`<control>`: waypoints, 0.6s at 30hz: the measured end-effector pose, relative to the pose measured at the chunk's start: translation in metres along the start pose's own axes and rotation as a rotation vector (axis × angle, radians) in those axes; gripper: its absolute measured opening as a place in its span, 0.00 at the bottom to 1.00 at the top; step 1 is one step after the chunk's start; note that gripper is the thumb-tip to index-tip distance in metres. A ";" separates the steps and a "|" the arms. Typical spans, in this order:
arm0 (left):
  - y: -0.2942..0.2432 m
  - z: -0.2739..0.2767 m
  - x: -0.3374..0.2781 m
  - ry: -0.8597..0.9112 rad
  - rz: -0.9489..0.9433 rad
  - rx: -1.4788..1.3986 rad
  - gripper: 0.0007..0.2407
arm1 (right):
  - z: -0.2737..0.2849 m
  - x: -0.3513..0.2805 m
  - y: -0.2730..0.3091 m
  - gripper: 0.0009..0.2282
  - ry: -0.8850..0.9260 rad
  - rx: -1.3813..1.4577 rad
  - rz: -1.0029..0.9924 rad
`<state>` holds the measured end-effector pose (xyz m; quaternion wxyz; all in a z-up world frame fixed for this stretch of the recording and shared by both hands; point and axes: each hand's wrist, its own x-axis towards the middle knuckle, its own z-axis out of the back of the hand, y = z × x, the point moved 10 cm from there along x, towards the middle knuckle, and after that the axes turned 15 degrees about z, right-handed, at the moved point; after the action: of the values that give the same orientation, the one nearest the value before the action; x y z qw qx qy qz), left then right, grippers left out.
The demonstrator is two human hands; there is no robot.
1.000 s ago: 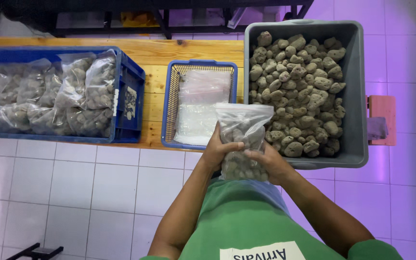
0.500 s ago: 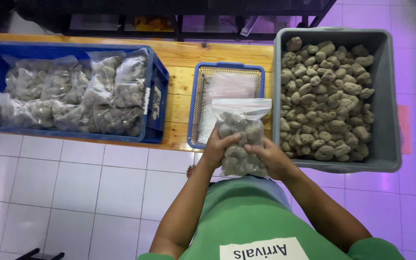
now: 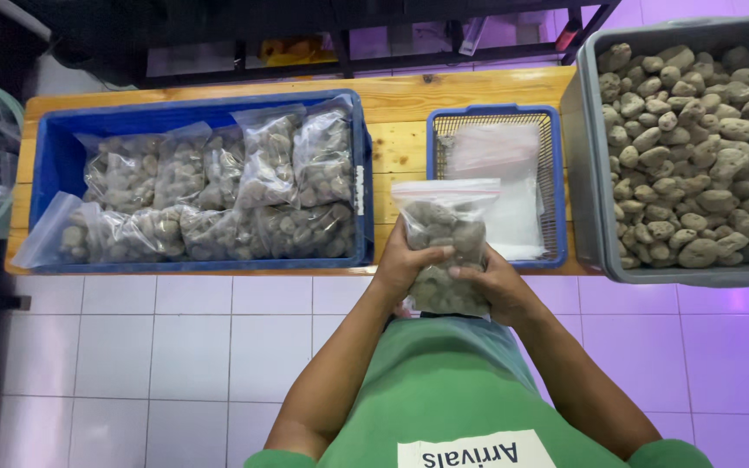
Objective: The person fills small plastic bags with volcanic rocks by hand, sealing each bag and placing it into a larger crate with others.
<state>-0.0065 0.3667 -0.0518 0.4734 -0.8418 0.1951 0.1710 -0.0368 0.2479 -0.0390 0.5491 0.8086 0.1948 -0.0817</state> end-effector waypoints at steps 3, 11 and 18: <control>-0.008 0.018 -0.006 -0.033 0.036 -0.021 0.24 | -0.018 0.000 -0.003 0.28 0.014 -0.052 0.013; -0.023 0.048 -0.007 -0.091 0.018 -0.133 0.21 | -0.045 0.026 -0.016 0.27 0.103 -0.056 -0.019; -0.059 0.085 -0.015 -0.144 -0.038 -0.119 0.22 | -0.107 0.044 -0.001 0.27 0.194 -0.060 0.026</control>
<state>0.0005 0.4710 -0.0437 0.4386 -0.8574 0.1340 0.2334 -0.0060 0.3561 -0.0143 0.5526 0.7984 0.2389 0.0098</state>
